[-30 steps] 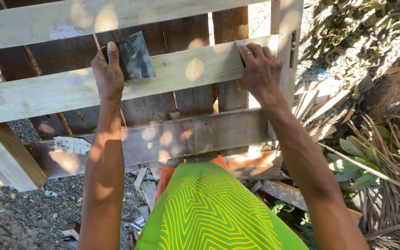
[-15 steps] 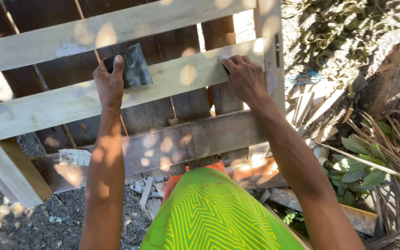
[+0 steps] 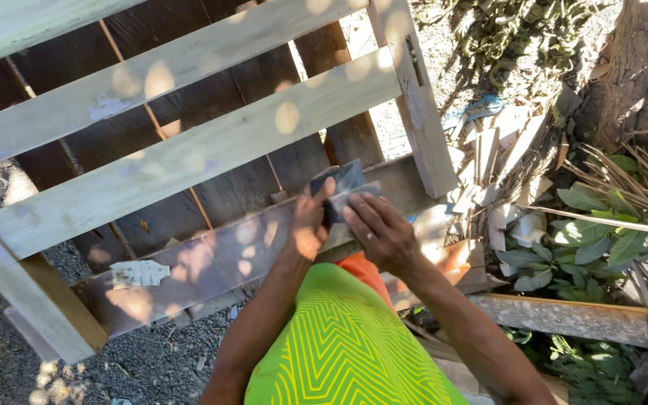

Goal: The person sands a wooden pallet using a sanding block. They move the block back and forth across the slats and frame, adjusting grip and position to cover different areas of the pallet.

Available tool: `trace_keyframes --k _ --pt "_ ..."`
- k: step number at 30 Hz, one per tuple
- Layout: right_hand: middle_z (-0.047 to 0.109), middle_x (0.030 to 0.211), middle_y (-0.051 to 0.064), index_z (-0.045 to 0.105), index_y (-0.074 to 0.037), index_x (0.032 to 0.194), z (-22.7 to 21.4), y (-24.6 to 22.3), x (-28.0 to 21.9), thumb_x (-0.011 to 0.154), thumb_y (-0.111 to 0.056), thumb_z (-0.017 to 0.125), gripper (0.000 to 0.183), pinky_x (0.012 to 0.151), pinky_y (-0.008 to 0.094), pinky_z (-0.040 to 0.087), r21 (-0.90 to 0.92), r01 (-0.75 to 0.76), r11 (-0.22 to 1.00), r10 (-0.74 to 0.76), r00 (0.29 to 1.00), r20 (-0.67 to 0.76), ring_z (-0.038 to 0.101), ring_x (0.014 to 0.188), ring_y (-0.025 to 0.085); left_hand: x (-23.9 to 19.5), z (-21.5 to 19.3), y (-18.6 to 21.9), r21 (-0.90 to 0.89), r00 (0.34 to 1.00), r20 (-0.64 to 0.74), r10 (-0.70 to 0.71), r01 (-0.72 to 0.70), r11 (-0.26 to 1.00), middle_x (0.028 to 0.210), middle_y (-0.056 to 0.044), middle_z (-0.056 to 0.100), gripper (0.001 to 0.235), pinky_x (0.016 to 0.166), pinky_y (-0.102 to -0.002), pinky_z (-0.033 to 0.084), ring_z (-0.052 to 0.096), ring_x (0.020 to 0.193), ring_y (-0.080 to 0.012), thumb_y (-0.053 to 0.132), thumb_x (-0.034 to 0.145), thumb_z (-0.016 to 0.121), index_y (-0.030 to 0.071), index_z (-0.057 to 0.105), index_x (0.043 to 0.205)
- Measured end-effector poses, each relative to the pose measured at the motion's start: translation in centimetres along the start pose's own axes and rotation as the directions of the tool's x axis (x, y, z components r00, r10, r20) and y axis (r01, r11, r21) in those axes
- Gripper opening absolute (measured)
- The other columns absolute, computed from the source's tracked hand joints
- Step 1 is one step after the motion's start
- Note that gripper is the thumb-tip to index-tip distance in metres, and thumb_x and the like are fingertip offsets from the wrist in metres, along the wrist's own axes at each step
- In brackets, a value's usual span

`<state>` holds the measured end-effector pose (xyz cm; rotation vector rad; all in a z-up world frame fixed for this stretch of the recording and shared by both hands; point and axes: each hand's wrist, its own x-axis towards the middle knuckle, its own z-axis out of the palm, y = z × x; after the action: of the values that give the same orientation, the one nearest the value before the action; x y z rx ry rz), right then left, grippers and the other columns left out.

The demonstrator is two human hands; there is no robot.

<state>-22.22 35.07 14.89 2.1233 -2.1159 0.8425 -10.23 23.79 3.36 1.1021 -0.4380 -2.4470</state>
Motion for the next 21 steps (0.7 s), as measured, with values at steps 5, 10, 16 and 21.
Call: trace_keyframes --k 5,10,16,21 --pt "0.069 0.126 0.018 0.067 0.002 0.125 -0.9 2.5 -4.6 0.097 -0.011 0.067 0.031 0.09 0.043 0.06 -0.064 -0.005 0.998 0.017 0.983 0.185 0.068 0.115 0.032 -2.1 1.0 2.0 -0.095 0.989 -0.017 -0.146 0.143 0.985 0.106 -0.001 0.072 0.033 0.087 -0.035 0.057 0.068 0.096 -0.0166 0.022 0.089 0.078 0.011 0.067 0.118" --pt "0.073 0.114 0.013 0.068 0.0 0.124 -2.4 -1.1 -6.1 0.098 -0.002 0.068 0.026 0.088 0.031 0.061 0.483 -0.554 0.678 0.618 0.786 0.035 0.073 0.101 0.023 -3.2 2.4 3.2 0.252 0.906 0.039 0.422 -0.418 0.873 0.11 -0.002 0.067 0.032 0.089 -0.029 0.051 0.059 0.099 -0.0135 0.021 0.105 0.077 -0.002 0.066 0.125" --pt "0.073 0.101 0.007 0.068 0.005 0.119 -1.9 -3.9 -3.9 0.091 -0.002 0.074 0.029 0.083 0.026 0.058 0.862 -0.504 0.061 0.93 0.342 0.134 0.069 0.088 0.011 -5.5 3.9 2.5 0.586 0.873 0.023 0.487 -0.406 0.701 0.099 -0.002 0.072 0.038 0.075 -0.03 0.048 0.061 0.088 -0.0125 0.031 0.102 0.071 -0.004 0.075 0.118" --pt "0.073 0.103 0.007 0.068 0.005 0.12 -1.8 -3.2 -3.6 0.093 -0.003 0.075 0.029 0.084 0.026 0.058 0.902 -0.431 0.038 0.943 0.314 0.111 0.068 0.089 0.011 -7.3 5.9 2.1 0.729 0.905 0.111 0.41 -0.355 0.585 0.099 0.002 0.071 0.038 0.081 -0.027 0.052 0.062 0.09 -0.0087 0.034 0.102 0.068 0.001 0.071 0.12"
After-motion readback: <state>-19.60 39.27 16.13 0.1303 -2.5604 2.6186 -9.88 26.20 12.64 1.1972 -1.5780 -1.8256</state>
